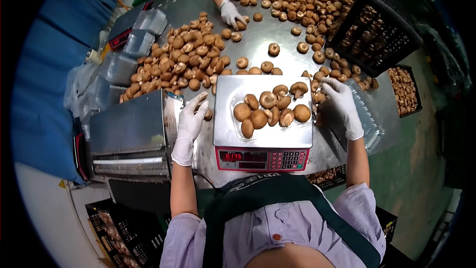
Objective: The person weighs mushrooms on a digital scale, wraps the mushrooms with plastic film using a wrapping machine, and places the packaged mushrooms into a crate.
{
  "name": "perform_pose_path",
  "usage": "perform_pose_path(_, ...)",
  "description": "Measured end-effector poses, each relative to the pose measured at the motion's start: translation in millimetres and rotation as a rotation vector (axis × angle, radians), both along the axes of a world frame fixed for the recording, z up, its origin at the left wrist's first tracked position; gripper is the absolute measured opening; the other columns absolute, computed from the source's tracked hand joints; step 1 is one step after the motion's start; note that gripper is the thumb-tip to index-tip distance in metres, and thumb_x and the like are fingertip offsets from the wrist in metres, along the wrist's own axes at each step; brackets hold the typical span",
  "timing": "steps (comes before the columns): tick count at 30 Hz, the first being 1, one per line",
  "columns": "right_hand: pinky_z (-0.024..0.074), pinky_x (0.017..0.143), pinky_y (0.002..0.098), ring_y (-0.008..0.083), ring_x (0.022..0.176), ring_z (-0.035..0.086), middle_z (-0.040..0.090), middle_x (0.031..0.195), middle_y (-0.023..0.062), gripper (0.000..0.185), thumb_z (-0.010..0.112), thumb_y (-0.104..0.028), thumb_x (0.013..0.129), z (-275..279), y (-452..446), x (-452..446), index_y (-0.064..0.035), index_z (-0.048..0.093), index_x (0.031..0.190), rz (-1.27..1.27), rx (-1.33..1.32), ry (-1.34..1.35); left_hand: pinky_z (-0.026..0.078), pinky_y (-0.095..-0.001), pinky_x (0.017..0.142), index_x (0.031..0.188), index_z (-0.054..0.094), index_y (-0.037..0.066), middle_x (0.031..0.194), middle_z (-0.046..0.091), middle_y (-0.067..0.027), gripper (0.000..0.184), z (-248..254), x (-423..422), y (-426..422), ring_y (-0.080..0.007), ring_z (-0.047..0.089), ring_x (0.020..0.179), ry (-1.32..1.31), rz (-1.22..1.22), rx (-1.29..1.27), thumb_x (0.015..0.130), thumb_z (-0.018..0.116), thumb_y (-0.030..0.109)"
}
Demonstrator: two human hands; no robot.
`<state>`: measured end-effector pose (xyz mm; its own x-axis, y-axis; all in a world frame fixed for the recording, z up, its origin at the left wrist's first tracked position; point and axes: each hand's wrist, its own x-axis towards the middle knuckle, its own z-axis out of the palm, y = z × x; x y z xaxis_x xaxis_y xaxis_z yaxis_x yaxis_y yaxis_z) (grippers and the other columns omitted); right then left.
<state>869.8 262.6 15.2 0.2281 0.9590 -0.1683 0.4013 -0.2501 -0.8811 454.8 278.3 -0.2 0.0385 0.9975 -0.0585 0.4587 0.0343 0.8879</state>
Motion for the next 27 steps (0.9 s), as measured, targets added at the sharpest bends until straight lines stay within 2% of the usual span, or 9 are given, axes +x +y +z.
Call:
perform_pose_path(5, 0.05, 0.07, 0.0254, 0.0125, 0.073, 0.063, 0.068, 0.086, 0.0085, 0.036, 0.059, -0.022, 0.088, -8, 19, 1, 0.004, 0.062, 0.112, 0.158, -0.107, -0.089, 0.05, -0.0267, 0.077, 0.118, 0.06, 0.006, 0.096, 0.068, -0.0121, 0.039, -8, 17, -26, -0.0189, 0.064, 0.083, 0.074, 0.002, -0.288, 0.089, 0.056, 0.033)
perform_pose_path(7, 0.0506, 0.062, 0.0264, 0.012, 0.066, 0.062, 0.067, 0.079, 0.0073, 0.031, 0.059, -0.022, 0.088, -5, 19, -6, 0.0032, 0.064, 0.105, 0.162, -0.173, -0.125, 0.052, -0.0264, 0.059, 0.119, 0.057, 0.0, 0.085, 0.066, -0.0098, 0.036, -8, 34, -34, -0.0132, 0.063, 0.064, -0.072, -0.078, -0.434, 0.09, 0.054, 0.022)
perform_pose_path(10, 0.0484, 0.054, 0.0258, 0.0101, 0.061, 0.061, 0.064, 0.069, 0.005, 0.02, 0.062, -0.018, 0.084, -17, 17, -12, 0.0008, 0.065, 0.085, 0.194, -0.282, -0.033, 0.051, -0.0216, 0.052, 0.118, 0.055, -0.001, 0.079, 0.063, -0.0059, 0.03, -5, 57, -40, -0.0117, 0.063, 0.06, -0.16, -0.039, -0.479, 0.093, 0.051, 0.015)
perform_pose_path(14, 0.0474, 0.055, 0.0257, 0.0101, 0.059, 0.058, 0.062, 0.066, 0.0048, 0.015, 0.066, -0.013, 0.08, -5, 0, -23, 0.0022, 0.063, 0.08, 0.172, -0.23, -0.095, 0.048, -0.0222, 0.043, 0.105, 0.056, -0.002, 0.073, 0.06, -0.0048, 0.018, -19, 56, -27, -0.0124, 0.061, 0.054, -0.22, 0.042, -0.441, 0.09, 0.052, 0.006)
perform_pose_path(17, 0.0461, 0.056, 0.0251, 0.0095, 0.059, 0.057, 0.062, 0.067, 0.0036, 0.015, 0.065, -0.014, 0.081, -7, -10, -33, 0.0007, 0.062, 0.078, 0.124, -0.144, 0.048, 0.047, -0.0222, 0.042, 0.107, 0.056, -0.003, 0.071, 0.058, -0.0035, 0.02, -18, 38, -15, -0.0115, 0.059, 0.051, -0.149, 0.011, -0.337, 0.088, 0.052, 0.003)
perform_pose_path(18, 0.0455, 0.056, 0.0244, 0.0087, 0.059, 0.056, 0.061, 0.067, 0.0029, 0.016, 0.064, -0.015, 0.082, -3, -11, -39, -0.0003, 0.061, 0.076, 0.138, -0.128, 0.016, 0.049, -0.0262, 0.046, 0.104, 0.061, 0.0, 0.071, 0.061, -0.0046, 0.021, -9, 30, -16, -0.0118, 0.059, 0.052, -0.204, 0.045, -0.353, 0.084, 0.057, 0.006)
perform_pose_path(21, 0.0441, 0.052, 0.022, 0.007, 0.056, 0.055, 0.061, 0.065, 0.003, 0.018, 0.064, -0.017, 0.083, 20, -12, -73, -0.0016, 0.061, 0.075, 0.166, -0.121, -0.014, 0.05, -0.0264, 0.048, 0.106, 0.061, 0.001, 0.077, 0.065, -0.0086, 0.023, 10, -6, -9, -0.0124, 0.06, 0.052, -0.12, 0.065, -0.286, 0.084, 0.056, 0.007)
perform_pose_path(23, 0.0443, 0.05, 0.0216, 0.0067, 0.055, 0.056, 0.063, 0.065, 0.0038, 0.017, 0.062, -0.017, 0.085, 27, -11, -103, -0.0026, 0.06, 0.076, 0.182, -0.081, 0.068, 0.05, -0.0269, 0.049, 0.106, 0.061, 0.001, 0.077, 0.066, -0.0099, 0.024, 22, -38, -4, -0.0132, 0.061, 0.056, 0.079, 0.009, -0.119, 0.085, 0.055, 0.009)
perform_pose_path(27, 0.0439, 0.046, 0.0206, 0.0067, 0.052, 0.056, 0.063, 0.064, 0.0051, 0.018, 0.062, -0.019, 0.085, 44, -3, -181, -0.0038, 0.057, 0.076, 0.259, -0.062, 0.113, 0.051, -0.0276, 0.052, 0.105, 0.061, 0.0, 0.076, 0.064, -0.0081, 0.023, 42, -114, -7, -0.0131, 0.062, 0.06, 0.015, 0.088, -0.182, 0.085, 0.054, 0.006)
